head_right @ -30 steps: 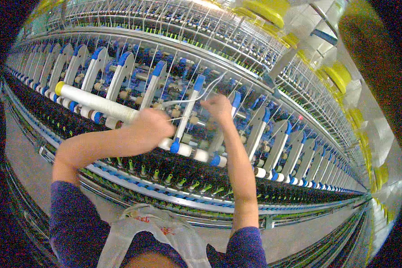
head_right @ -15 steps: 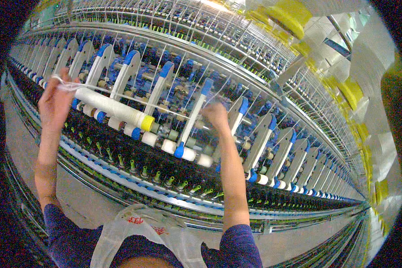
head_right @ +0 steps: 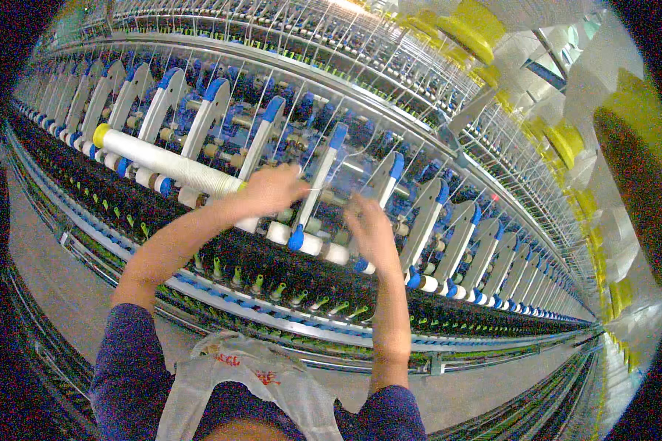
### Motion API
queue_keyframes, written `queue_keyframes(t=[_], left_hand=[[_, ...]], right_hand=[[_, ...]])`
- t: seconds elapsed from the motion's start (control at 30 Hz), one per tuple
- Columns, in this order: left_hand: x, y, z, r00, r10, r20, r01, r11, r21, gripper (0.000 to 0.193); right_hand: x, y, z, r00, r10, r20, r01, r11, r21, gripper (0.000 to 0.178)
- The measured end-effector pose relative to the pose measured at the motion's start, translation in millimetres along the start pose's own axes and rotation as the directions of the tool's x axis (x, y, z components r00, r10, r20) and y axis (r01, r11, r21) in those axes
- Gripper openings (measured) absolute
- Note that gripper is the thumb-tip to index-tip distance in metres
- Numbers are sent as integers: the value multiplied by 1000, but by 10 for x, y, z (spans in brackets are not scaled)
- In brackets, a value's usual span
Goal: The person walks along a row of spinning machines, removes empty bobbins, loads new white yarn bobbins, and threads the yarn through guides and tensioners. They also use a small green tool to adjust or clear parts of the machine while moving between stations.
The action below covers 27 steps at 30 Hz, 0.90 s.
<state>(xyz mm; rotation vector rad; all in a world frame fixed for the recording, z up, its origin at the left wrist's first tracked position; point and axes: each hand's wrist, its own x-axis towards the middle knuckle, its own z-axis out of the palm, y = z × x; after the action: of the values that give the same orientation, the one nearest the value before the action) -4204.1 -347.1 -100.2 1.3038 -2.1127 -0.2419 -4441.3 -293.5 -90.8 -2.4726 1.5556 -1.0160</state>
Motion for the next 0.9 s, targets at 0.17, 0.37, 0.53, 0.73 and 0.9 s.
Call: queue_keyframes(t=[0.17, 0.37, 0.53, 0.73, 0.9], left_hand=[[-19, 10, 403, 639, 665, -387, -578, 747, 329, 22], [-829, -80, 553, 867, 335, 368, 186, 469, -864, 33], [-2393, -807, 1074, 53, 163, 985, 434, 885, -170, 38], [-3462, -1018, 1389, 8, 264, 964, 233, 937, -259, 36], [-3506, -987, 1077, 130, 267, 955, 222, 931, -290, 35]], right_hand=[[-1284, -332, -359, 761, 288, 581, -537, 782, 316, 24], [-2454, -553, 147, 359, -235, 903, -536, 741, 405, 26], [-2605, -790, 653, 478, 168, 862, -128, 984, -121, 33], [-2346, -1023, 1372, 220, 82, 972, 344, 926, -156, 22], [-2521, -1100, 1576, 154, 83, 985, 178, 978, -110, 23]])
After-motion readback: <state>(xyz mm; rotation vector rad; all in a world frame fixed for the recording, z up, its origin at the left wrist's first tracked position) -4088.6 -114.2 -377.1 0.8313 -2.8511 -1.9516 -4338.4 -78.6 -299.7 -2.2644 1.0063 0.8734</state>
